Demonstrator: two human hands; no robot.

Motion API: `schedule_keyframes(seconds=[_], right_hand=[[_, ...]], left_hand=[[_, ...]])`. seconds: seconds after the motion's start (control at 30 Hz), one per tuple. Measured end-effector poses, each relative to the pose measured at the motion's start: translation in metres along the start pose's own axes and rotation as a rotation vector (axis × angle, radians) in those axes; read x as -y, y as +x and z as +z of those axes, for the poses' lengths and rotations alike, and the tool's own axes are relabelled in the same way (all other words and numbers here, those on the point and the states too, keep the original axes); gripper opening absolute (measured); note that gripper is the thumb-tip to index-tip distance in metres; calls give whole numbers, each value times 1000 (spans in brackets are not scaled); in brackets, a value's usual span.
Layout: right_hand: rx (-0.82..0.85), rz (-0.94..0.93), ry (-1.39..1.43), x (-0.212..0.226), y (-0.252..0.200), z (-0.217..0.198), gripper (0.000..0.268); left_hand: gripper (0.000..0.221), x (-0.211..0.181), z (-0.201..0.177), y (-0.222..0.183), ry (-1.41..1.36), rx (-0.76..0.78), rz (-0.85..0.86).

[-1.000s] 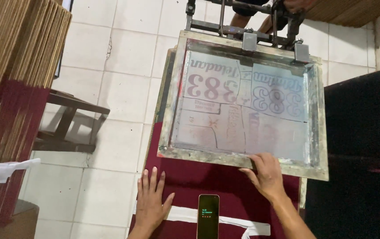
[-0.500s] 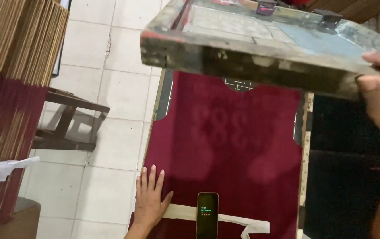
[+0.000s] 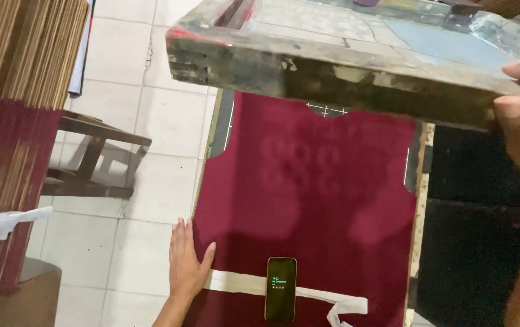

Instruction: Aligning a screen printing frame and checking the registration on a garment.

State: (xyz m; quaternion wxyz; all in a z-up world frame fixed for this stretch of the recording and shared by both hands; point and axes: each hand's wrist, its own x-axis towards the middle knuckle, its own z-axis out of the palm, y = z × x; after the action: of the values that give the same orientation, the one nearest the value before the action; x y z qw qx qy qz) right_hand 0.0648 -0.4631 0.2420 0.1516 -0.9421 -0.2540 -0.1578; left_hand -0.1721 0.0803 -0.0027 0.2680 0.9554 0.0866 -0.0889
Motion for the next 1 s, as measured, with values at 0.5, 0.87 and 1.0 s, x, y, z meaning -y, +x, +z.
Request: schedule_keyframes(seconds=[0.5, 0.87, 1.0], right_hand=[[-35, -51, -52, 69, 2, -1, 58], [-82, -39, -3, 100, -3, 8, 50], [-133, -42, -274, 133, -41, 52, 57]], left_hand=[[91, -37, -36, 11, -213, 268, -353], [91, -36, -36, 11, -214, 270, -363], [92, -37, -36, 13, -195, 276, -374]])
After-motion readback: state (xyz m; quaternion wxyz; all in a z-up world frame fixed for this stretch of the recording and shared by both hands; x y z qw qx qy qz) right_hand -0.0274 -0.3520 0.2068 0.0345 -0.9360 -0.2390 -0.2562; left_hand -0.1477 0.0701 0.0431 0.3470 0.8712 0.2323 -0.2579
